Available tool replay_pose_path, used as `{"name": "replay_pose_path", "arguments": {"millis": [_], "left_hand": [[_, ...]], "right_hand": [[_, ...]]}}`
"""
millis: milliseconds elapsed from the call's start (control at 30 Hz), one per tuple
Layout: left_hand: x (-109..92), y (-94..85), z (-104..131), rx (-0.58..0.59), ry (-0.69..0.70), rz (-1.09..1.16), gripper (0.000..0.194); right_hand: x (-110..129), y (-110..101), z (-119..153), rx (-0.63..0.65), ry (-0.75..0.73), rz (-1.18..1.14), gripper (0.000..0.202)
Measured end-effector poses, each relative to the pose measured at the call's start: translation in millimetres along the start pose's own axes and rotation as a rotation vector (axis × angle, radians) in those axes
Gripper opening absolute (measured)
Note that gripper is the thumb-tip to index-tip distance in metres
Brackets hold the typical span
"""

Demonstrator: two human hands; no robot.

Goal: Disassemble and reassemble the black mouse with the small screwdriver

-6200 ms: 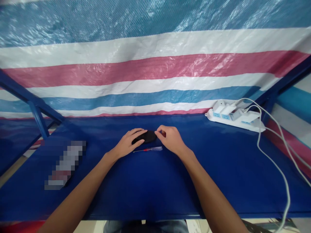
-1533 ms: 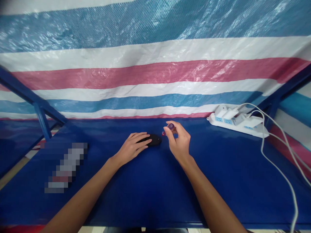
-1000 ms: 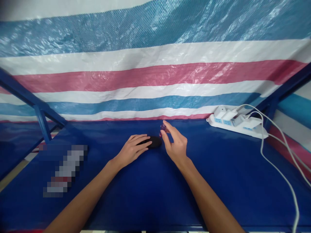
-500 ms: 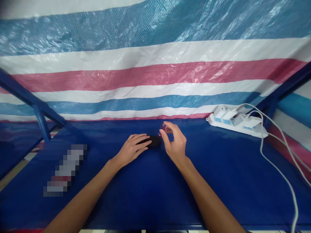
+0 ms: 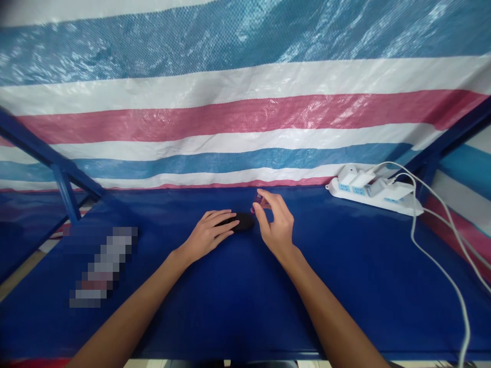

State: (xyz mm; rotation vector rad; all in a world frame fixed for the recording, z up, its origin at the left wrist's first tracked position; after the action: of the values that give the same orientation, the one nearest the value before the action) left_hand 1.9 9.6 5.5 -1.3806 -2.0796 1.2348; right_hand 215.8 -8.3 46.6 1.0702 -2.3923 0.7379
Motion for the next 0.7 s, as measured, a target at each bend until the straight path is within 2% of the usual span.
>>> {"name": "replay_pose_path", "arguments": {"millis": [233, 433, 700], "left_hand": [[-0.2, -0.3, 0.2, 0.008, -0.008, -0.001, 0.028], [0.0, -0.5, 0.0, 0.015, -0.015, -0.002, 0.029], [-0.5, -1.1, -0.4, 0.017, -0.018, 0.002, 0.028]], "right_hand": [[-0.8, 0.3, 2.8, 0.019, 0.023, -0.042, 0.038], [0.1, -0.1, 0.3, 0.017, 0.011, -0.023, 0.033], [-5.0, 3.1, 5.9, -0.002, 0.142, -0.109, 0.034]]}}
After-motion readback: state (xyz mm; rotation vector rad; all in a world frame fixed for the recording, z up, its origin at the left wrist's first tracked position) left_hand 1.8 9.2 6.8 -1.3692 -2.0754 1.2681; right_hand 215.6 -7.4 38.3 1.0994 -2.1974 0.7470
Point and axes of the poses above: each hand's wrist, its own z-axis away from the middle knuckle, its own y-axis out of the palm, x = y × z, the point moved 1 cm from there along -z, towards the middle knuckle, and after that the axes turned 4 degrees about y, right-handed, at the moved point
